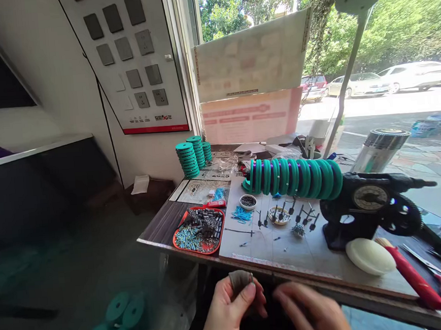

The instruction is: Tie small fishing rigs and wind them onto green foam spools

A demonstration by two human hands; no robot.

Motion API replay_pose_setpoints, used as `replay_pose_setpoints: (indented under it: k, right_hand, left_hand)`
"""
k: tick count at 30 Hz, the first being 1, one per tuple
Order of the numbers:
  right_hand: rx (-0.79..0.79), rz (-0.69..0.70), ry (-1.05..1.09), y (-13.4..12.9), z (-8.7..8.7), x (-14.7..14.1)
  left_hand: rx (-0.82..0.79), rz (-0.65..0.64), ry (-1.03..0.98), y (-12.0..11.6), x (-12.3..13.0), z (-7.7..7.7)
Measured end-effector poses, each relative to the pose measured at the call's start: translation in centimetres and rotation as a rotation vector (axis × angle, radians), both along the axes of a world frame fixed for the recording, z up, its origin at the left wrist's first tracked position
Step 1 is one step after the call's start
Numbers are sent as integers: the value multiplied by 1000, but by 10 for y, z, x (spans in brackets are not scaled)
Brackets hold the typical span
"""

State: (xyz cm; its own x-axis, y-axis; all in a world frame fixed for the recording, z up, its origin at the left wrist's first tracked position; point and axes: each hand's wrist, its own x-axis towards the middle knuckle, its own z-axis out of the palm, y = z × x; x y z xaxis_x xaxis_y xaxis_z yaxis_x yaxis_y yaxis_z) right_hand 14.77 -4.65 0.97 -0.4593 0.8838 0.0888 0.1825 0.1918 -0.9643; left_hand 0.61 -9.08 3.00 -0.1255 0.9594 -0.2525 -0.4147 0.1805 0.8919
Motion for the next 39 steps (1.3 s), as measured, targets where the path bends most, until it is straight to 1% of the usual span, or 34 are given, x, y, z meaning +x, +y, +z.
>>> replay_pose_setpoints:
  k: [1, 2, 4, 6, 8, 11, 13, 17, 19, 22, 26, 30, 34, 39]
  right_hand:
    - [23, 31, 10, 8, 9, 2]
    - [1, 93, 40, 15, 18, 3]
    - [-87, 274, 118, 27, 31, -2]
    - [-177, 434, 171, 34, 36, -9]
    - [-219, 497, 175, 36, 36, -16]
    - [-216, 477, 155, 35, 33, -21]
    - [-231, 488, 168, 34, 32, -21]
    - [-331, 523, 215, 33, 33, -21]
    - [-358, 535, 225, 34, 34, -21]
    - [-333, 547, 226, 36, 33, -20]
    - [-355, 545, 205, 36, 30, -18]
    - [-366, 516, 196, 35, 30, -20]
    - [-384, 522, 214, 34, 31, -21]
    - [-400, 520, 238, 33, 28, -21]
  left_hand:
    - [12, -17, -1, 0, 0, 1]
    - [21, -31, -10, -1, 1, 2]
    - [37, -46, -43, -1, 2, 2]
    - [32, -49, -73, 0, 2, 0]
    - [20, -50, -91, 0, 3, -3]
    - [14, -52, -106, 0, 3, -5]
    - [15, -50, -124, -1, 4, -4]
    - [17, -43, -157, 0, 4, -4]
    - [30, -53, -166, 0, 4, -7]
    - [35, -64, -199, -2, 4, -14]
    - [-3, -36, -245, -6, 4, -20]
    - [-11, -27, -235, -9, 5, -19]
    - [-21, -27, -243, -8, 6, -18]
    - [10, -32, -254, -8, 5, -18]
